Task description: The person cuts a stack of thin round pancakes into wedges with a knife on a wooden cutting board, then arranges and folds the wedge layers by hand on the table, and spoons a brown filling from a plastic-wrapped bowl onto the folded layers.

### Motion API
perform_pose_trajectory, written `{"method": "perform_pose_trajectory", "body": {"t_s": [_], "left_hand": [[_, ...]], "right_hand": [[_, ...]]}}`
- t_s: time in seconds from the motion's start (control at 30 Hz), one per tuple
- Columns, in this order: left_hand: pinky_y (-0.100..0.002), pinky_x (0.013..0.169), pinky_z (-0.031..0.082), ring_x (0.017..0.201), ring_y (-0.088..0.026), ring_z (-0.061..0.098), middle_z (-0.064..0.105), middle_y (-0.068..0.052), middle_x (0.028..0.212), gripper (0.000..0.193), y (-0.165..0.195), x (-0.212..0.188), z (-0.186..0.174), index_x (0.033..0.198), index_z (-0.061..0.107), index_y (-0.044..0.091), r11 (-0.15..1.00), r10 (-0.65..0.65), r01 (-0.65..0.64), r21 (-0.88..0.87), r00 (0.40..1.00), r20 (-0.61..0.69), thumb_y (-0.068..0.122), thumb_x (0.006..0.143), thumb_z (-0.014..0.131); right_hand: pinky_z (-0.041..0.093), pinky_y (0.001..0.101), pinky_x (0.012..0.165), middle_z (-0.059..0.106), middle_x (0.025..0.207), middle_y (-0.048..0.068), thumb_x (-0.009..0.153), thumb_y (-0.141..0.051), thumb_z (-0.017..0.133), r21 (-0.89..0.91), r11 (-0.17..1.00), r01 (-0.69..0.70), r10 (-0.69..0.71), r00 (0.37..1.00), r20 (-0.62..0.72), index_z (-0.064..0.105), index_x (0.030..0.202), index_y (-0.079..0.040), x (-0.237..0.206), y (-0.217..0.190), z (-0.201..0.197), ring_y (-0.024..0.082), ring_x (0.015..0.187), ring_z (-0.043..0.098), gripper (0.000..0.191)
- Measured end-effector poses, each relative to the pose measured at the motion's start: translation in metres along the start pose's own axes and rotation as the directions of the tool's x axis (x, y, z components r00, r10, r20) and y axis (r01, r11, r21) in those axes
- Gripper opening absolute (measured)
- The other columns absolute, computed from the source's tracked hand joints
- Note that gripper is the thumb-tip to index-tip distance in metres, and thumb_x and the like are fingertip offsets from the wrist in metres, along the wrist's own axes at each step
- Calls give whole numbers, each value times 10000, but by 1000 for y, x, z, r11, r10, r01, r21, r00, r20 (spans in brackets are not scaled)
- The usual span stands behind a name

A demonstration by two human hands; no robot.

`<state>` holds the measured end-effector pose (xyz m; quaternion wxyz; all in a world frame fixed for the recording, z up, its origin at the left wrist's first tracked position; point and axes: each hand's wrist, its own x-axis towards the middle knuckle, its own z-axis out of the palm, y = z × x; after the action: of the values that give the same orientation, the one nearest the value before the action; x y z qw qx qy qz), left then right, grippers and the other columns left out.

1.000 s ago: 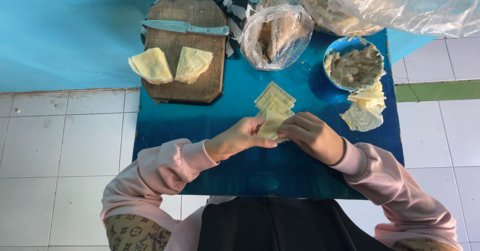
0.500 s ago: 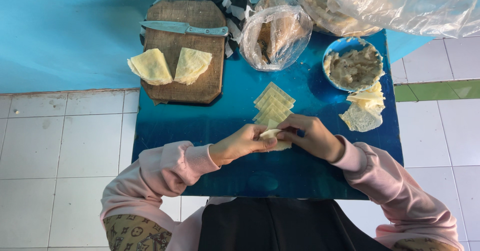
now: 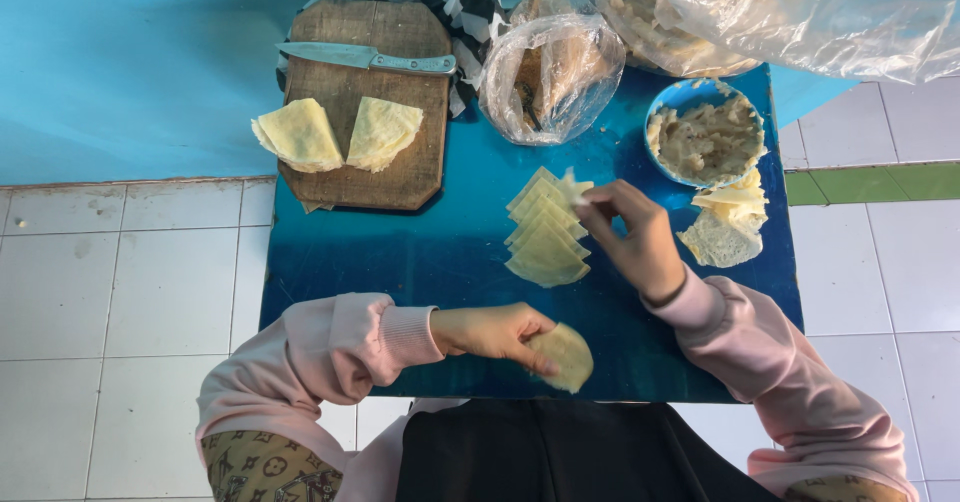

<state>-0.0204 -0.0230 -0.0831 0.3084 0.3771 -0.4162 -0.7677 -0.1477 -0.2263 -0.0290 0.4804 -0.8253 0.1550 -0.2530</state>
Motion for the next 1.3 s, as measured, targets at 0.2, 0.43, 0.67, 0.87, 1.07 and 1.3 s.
{"method": "perform_pose_trajectory", "body": {"t_s": [0.2,0.43,0.67,0.87,1.07,1.3], "left_hand": [[-235,901,552,1032,-62,671,732,-19,1128,470,-7,1,3,1258,673,-25,1000,14,-11,-27,992,122,299,934,779],[-242,910,551,1044,-72,669,727,-35,1145,499,-7,1,0,1284,663,-32,997,-10,19,-71,992,123,302,934,781],[-244,921,558,1060,-80,676,729,-39,1161,508,-10,3,-1,1285,657,-23,998,-12,22,-67,989,144,308,921,786],[-244,914,556,1059,-78,675,729,-38,1161,505,-11,3,-1,1280,660,-21,998,-19,26,-52,990,143,308,917,786],[-246,904,559,1045,-78,676,730,-41,1144,504,-12,4,-2,1269,666,-20,999,-10,16,-43,989,146,322,919,788],[-242,886,559,1030,-81,686,740,-46,1133,504,-11,4,-2,1257,673,-21,1000,-27,27,-4,991,134,332,915,784]], "right_hand": [[537,381,806,669,1015,101,846,-90,725,-414,683,602,-504,798,329,675,1141,-35,-12,-16,9,269,941,678,304],[537,367,826,666,1037,106,815,-92,687,-410,611,677,-518,734,440,669,1155,-12,-21,-22,9,263,953,676,349],[531,350,792,678,1049,96,820,-82,683,-376,598,708,-523,700,486,678,1164,4,-27,-18,11,234,953,679,355],[542,358,774,683,1050,99,821,-88,689,-375,572,730,-527,677,514,679,1170,17,-32,-14,14,232,940,682,365],[558,363,786,688,1051,107,815,-97,697,-358,581,731,-528,674,517,677,1176,23,-34,-10,16,241,947,693,381],[561,363,795,689,1060,109,815,-102,697,-348,580,737,-539,667,515,674,1184,25,-35,-10,16,245,959,697,391]]}}
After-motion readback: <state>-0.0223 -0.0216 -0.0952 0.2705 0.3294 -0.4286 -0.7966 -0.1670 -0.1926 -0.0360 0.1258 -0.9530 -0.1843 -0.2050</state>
